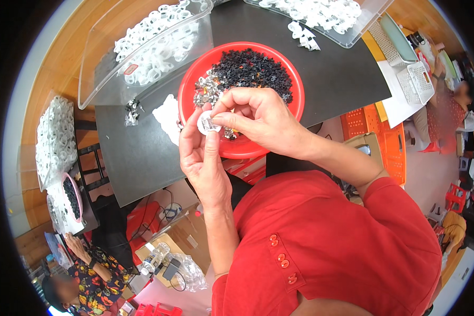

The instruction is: Manually sorting and organizing small plastic components into containers.

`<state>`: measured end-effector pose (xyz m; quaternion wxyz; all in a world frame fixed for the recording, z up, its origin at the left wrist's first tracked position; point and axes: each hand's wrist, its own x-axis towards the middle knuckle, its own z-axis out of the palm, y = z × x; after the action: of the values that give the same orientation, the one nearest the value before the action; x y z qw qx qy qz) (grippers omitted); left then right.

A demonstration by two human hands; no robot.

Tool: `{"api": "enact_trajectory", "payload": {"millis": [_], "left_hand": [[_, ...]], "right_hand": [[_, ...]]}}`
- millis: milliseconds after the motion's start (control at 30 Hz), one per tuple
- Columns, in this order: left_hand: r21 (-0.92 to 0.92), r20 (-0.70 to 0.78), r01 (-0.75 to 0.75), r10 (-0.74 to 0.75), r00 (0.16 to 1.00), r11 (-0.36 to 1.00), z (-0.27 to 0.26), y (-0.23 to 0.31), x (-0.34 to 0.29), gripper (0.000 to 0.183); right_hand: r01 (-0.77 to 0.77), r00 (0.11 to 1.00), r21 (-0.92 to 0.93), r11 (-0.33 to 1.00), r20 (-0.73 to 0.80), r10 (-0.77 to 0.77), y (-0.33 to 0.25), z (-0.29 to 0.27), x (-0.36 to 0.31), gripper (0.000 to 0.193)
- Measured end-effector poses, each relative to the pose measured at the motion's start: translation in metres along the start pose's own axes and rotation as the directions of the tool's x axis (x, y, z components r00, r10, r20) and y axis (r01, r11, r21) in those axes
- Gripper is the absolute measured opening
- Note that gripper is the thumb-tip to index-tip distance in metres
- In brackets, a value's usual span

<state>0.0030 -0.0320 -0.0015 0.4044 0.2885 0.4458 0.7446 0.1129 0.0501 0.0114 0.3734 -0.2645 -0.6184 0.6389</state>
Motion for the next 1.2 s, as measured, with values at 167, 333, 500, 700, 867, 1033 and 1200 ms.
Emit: {"api": "enact_trajectory", "payload": {"millis": [167, 333, 500, 700, 867, 1033, 1200], "left_hand": [[-0.082, -0.013, 0.071, -0.073, 0.997, 0.994, -0.002, 0.0, 0.001, 0.034], [-0.084, -0.05, 0.123, -0.128, 0.991, 0.989, -0.008, -0.001, 0.0, 0.036], [-0.099, -0.039, 0.191, -0.195, 0.98, 0.977, -0.012, -0.001, 0.003, 0.038], [-0.123, -0.076, 0.224, -0.234, 0.969, 0.967, 0.003, 0.012, 0.004, 0.036], [-0.107, -0.095, 0.218, -0.228, 0.969, 0.97, -0.006, 0.014, 0.009, 0.038], [-0.044, -0.128, 0.205, -0.209, 0.969, 0.978, -0.025, 0.018, 0.013, 0.045], [-0.037, -0.157, 0.186, -0.189, 0.969, 0.982, -0.028, 0.017, 0.013, 0.042]], "right_hand": [[0.024, 0.995, 0.024, 0.999, -0.093, -0.022, 0.003, 0.011, -0.002, 0.01], [0.012, 0.996, 0.005, 1.0, -0.086, -0.011, 0.01, 0.012, -0.001, 0.012], [0.088, 0.991, -0.138, 0.986, -0.085, -0.1, 0.004, 0.01, -0.003, 0.011], [0.184, 0.978, -0.275, 0.944, -0.049, -0.205, -0.009, 0.005, 0.0, 0.013], [0.108, 0.988, -0.263, 0.959, 0.135, -0.074, -0.012, -0.022, 0.019, 0.014], [0.08, 0.994, -0.593, 0.802, -0.009, -0.106, -0.015, -0.064, 0.034, 0.018], [0.224, 0.974, -0.763, 0.607, 0.164, -0.153, -0.001, -0.075, 0.025, 0.012]]}}
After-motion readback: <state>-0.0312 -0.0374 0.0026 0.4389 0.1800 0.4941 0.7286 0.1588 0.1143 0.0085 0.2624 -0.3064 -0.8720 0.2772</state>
